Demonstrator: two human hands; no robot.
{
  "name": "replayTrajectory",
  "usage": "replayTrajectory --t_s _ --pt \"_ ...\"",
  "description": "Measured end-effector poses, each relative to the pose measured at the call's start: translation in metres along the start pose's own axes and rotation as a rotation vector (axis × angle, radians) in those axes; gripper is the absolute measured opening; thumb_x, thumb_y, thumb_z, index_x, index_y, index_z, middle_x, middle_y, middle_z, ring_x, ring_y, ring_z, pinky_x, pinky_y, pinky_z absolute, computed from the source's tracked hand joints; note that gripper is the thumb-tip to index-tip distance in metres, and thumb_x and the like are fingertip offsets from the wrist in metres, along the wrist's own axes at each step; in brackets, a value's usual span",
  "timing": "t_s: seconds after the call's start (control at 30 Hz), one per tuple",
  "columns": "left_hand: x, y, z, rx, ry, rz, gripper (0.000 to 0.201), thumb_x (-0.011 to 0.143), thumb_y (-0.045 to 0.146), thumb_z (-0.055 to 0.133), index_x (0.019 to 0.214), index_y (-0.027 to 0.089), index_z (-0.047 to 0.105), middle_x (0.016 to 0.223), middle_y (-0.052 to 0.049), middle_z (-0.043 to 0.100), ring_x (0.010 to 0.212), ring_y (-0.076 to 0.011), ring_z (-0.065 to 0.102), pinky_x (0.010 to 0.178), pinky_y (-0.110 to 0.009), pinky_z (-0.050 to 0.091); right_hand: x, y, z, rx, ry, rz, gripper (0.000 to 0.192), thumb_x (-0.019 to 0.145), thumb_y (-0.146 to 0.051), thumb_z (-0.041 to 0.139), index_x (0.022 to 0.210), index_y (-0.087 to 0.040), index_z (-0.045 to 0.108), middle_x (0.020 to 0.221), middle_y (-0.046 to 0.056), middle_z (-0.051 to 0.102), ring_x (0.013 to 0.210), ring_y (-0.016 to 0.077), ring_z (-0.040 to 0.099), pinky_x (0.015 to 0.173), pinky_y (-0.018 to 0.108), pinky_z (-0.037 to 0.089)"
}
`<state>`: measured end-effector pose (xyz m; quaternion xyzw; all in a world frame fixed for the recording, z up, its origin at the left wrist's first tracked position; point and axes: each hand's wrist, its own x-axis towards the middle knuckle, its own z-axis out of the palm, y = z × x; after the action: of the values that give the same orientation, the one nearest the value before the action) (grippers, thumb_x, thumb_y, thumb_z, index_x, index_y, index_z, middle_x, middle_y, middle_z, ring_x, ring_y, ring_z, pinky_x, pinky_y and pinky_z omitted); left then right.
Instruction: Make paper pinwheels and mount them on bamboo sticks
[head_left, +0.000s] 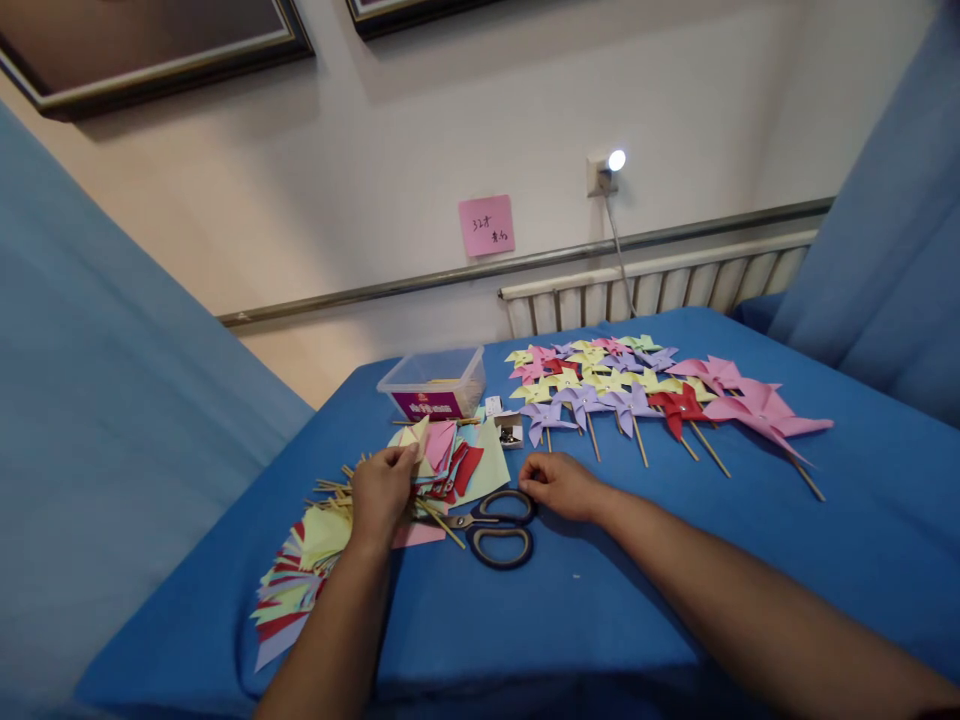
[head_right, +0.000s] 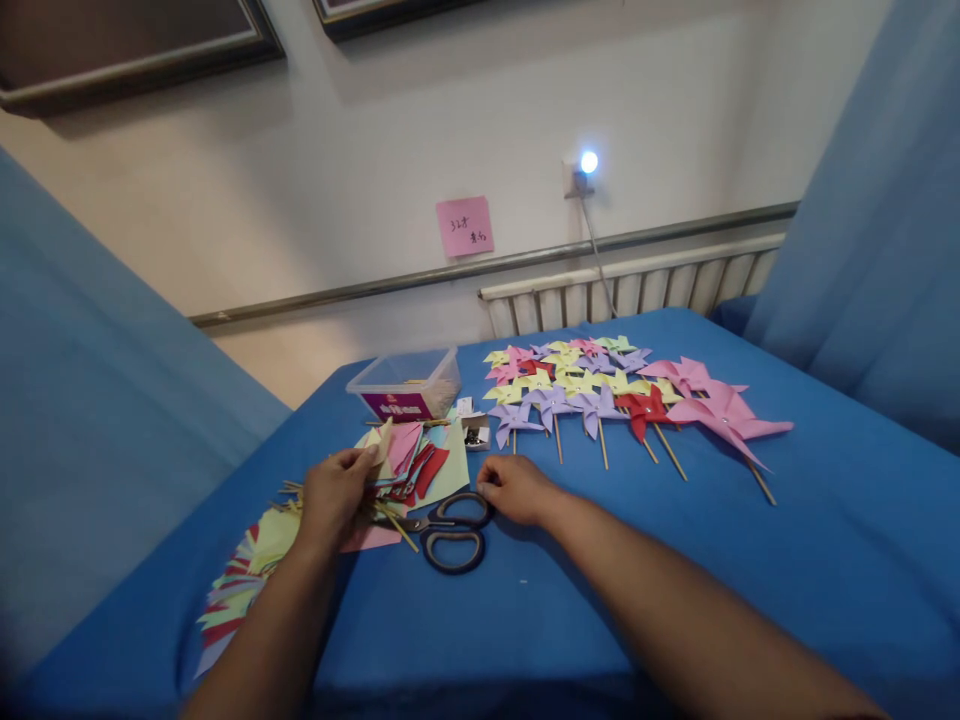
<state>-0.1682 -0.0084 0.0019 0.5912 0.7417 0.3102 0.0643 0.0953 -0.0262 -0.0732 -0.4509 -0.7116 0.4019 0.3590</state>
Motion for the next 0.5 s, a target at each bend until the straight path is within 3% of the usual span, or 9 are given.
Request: replayTrajectory --t_s 0.1,0.23,0.37,0.5 --pt "0.006 -0.004 -0.001 -0.108 0.069 -0.073 0.033 0.078 0.046 0.053 0.079 0.017 0.07 0.066 -0.004 0.068 0.06 -0.019 0.06 0.055 -0.027 0.04 0.0 0.001 0.0 -0.005 0.004 -0.01 0.008 0.075 -0.015 0.058 0.073 -0.019 0.065 0.063 -0.003 0.062 0.059 0.0109 0.052 0.052 0.019 0.034" --pt "0.014 0.003 -0.007 -0.232 0.249 -0.053 0.028 0.075 0.039 0.058 0.086 0.015 0.067 0.081 -0.005 0.07 0.071 -0.0177 0.063 0.062 -0.026 0.046 0.0 0.002 0.0 -0.006 -0.003 -0.008 0.008 0.075 -0.015 0.058 0.071 -0.019 0.064 0.064 -0.003 0.062 0.059 0.0108 0.052 0.053 0.02 0.034" --pt "0.014 0.037 -0.01 -0.365 0.384 -0.017 0.026 0.077 0.036 0.056 0.088 0.014 0.064 0.084 -0.006 0.069 0.073 -0.016 0.063 0.066 -0.025 0.048 -0.001 0.001 0.001 0.024 -0.003 0.015 0.006 0.076 -0.019 0.059 0.072 -0.019 0.064 0.061 -0.003 0.06 0.057 0.0109 0.051 0.051 0.02 0.035" --pt "-0.003 0.087 0.006 -0.489 0.308 0.134 0.02 0.079 0.03 0.056 0.091 0.015 0.061 0.089 -0.005 0.069 0.077 -0.0147 0.064 0.072 -0.025 0.05 -0.001 -0.009 -0.008 0.291 0.041 0.047 0.022 0.082 -0.038 0.059 0.073 -0.017 0.063 0.066 0.0 0.064 0.057 0.0119 0.057 0.055 0.022 0.041"
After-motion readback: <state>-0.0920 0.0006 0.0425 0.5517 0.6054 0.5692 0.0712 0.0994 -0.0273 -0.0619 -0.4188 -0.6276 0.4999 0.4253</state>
